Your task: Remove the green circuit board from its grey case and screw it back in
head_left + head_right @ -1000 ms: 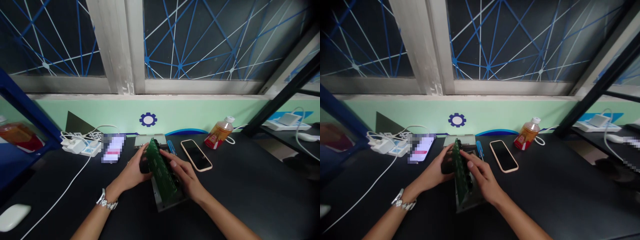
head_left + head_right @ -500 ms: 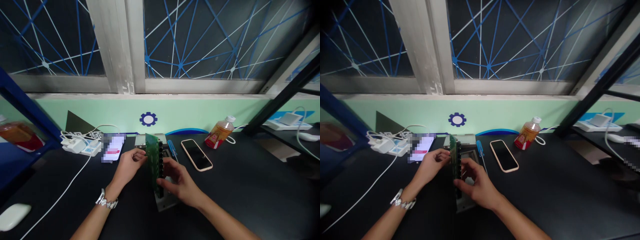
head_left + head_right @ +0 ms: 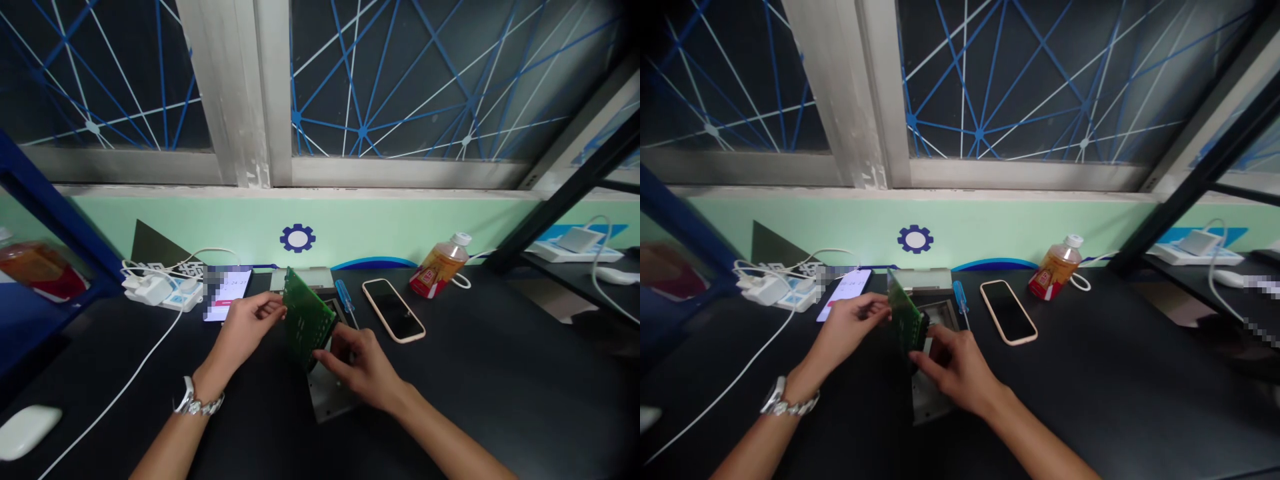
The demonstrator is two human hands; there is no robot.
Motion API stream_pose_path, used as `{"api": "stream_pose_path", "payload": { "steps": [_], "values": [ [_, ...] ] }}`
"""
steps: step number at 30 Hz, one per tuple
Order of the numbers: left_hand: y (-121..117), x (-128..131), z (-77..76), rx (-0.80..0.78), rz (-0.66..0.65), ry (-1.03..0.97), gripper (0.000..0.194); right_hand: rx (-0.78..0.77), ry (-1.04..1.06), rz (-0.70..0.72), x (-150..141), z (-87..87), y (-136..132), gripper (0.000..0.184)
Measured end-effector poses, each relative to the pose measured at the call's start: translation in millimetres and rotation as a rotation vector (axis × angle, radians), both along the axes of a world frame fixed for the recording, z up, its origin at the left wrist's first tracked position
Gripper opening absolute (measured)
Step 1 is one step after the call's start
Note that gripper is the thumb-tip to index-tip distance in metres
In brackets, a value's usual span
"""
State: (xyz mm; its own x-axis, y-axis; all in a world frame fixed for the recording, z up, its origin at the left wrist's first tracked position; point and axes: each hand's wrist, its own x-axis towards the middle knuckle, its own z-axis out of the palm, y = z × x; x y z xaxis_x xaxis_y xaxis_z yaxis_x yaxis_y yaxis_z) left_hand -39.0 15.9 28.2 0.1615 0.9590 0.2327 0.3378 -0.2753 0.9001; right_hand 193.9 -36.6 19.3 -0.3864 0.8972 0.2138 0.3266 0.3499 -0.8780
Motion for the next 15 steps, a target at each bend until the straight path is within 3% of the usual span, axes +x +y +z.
{"api": "stream_pose_path", "payload": {
  "steps": [6, 11, 15],
  "values": [
    [-7, 3, 11.1, 0.252, 0.069, 0.221, 0.011, -0.323, 0.249, 0.142, -8, -4.7, -6, 0.028],
    [-8, -2, 16.7, 0.250, 0.102, 0.159, 0.010, -0.383, 0.389, 0.117, -12, -10.2, -3, 0.023],
    [-5, -7, 16.0, 0.173, 0.004, 0.089, 0.016, -0.353, 0.482, 0.114, -11, -15.3, 3, 0.024]
  ]
}}
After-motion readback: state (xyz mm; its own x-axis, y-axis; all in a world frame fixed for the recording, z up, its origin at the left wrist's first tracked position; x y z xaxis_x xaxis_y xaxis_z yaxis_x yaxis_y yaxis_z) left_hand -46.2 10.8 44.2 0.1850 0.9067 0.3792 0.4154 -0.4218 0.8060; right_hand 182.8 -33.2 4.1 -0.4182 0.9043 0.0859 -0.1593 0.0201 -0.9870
